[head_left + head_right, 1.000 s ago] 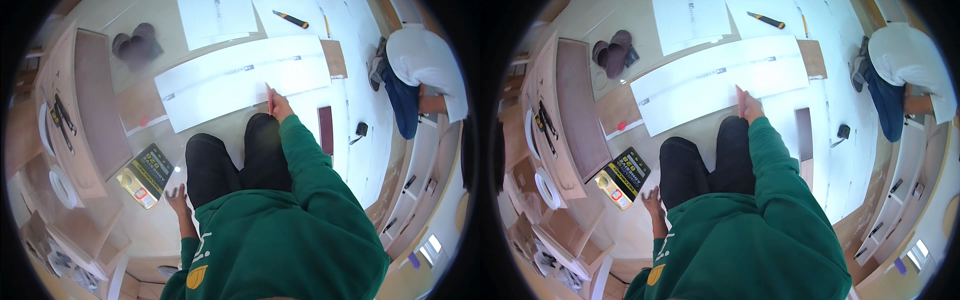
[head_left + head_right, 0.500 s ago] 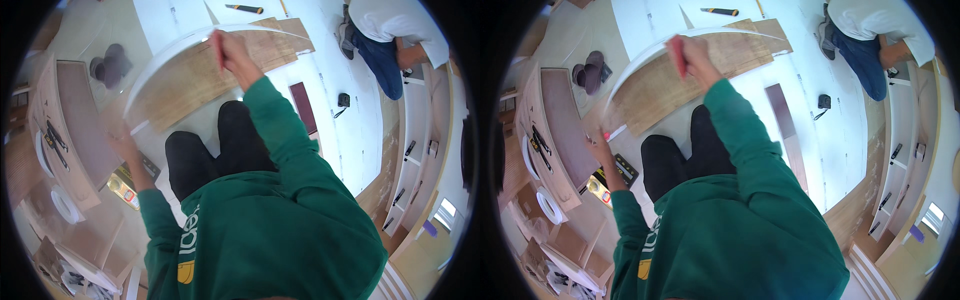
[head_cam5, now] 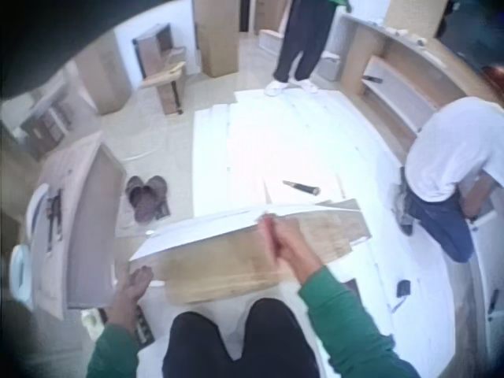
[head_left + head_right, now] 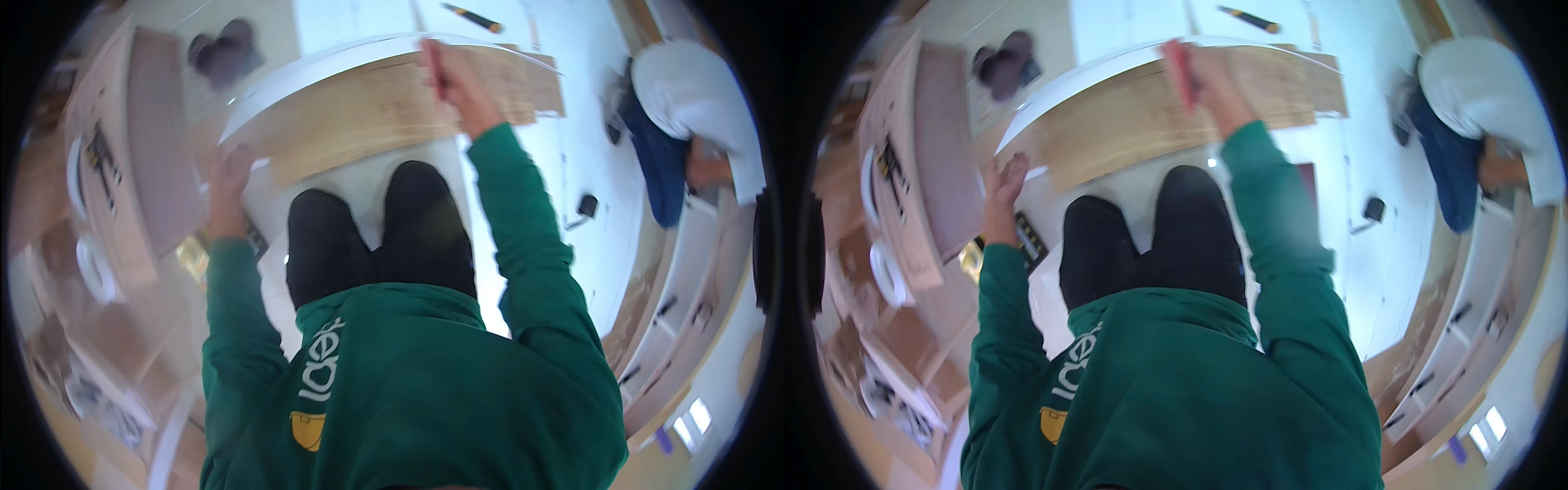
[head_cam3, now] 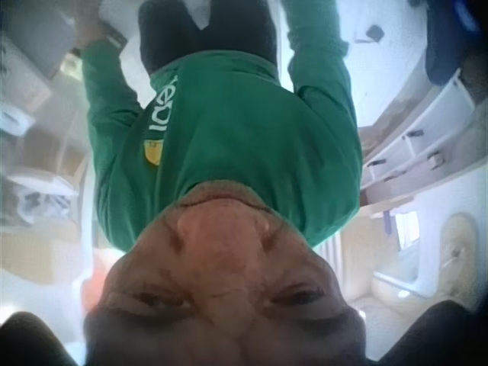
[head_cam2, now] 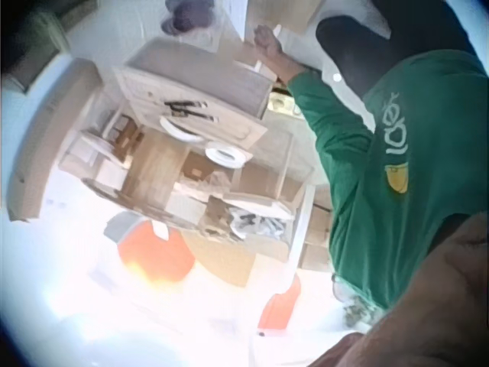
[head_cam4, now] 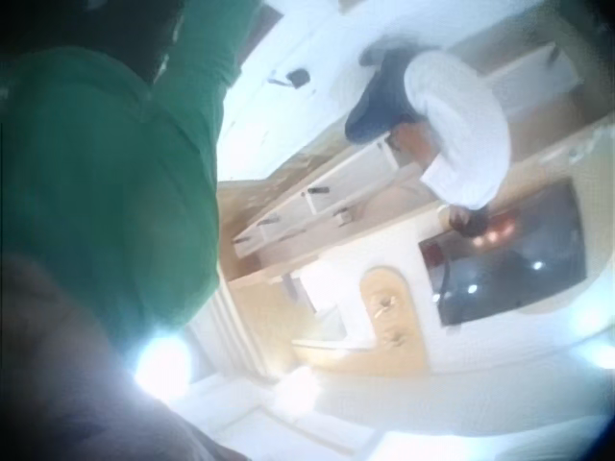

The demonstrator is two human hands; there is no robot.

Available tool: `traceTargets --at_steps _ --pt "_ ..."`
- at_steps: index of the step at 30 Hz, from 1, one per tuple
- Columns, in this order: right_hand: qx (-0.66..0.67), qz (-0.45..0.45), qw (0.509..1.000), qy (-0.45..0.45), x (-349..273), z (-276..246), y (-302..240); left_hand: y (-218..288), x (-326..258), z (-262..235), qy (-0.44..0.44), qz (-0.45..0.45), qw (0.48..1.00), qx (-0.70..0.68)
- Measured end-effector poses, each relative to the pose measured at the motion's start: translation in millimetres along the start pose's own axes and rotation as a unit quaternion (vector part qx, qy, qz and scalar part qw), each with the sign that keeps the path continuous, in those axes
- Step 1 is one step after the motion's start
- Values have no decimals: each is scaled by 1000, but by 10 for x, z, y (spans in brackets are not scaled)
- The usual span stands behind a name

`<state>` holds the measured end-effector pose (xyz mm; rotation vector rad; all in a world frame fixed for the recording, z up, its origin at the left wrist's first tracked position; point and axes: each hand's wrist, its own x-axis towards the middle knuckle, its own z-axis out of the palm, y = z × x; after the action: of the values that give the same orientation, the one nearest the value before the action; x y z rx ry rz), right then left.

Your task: The person kneels on the floor and assembles a wooden furniture component. They position a white panel, align a wooden frame, and use a cordless drill to fasten screws into the frame.

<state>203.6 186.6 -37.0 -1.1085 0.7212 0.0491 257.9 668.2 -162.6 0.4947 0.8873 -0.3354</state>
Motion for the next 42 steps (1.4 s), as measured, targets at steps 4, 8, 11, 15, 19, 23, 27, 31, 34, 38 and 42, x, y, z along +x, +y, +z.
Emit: traceTargets --at_steps 4,8,11,15,19,23,27,31,34,38,42 --pt "-101 22 995 -7 -81 -119 -255 109 18 312 -49 108 978 170" --pt "-85 26 994 62 -122 -65 -297 127 -25 671 -44 86 993 61" --pt "-85 34 995 44 -35 -150 -295 121 -276 969 -25 144 977 153" --pt "-61 39 997 33 54 -232 -304 56 -406 1066 14 149 970 192" --pt "-69 51 996 32 76 -315 -269 14 -419 893 18 137 962 234" --pt "-81 51 995 39 44 -363 -273 3 -451 805 -21 141 952 272" --pt "-70 53 995 37 49 -398 -292 -23 -512 883 -16 134 956 262" --pt "-79 60 993 62 30 -403 -238 -24 -505 866 -7 133 956 262" --pt "-91 66 991 65 -22 -438 -136 -63 -506 802 14 127 955 267" --pt "-98 70 989 89 -230 -471 54 -167 -528 550 29 113 949 292" --pt "-43 76 985 150 -348 -730 552 -463 -741 391 26 85 906 413"
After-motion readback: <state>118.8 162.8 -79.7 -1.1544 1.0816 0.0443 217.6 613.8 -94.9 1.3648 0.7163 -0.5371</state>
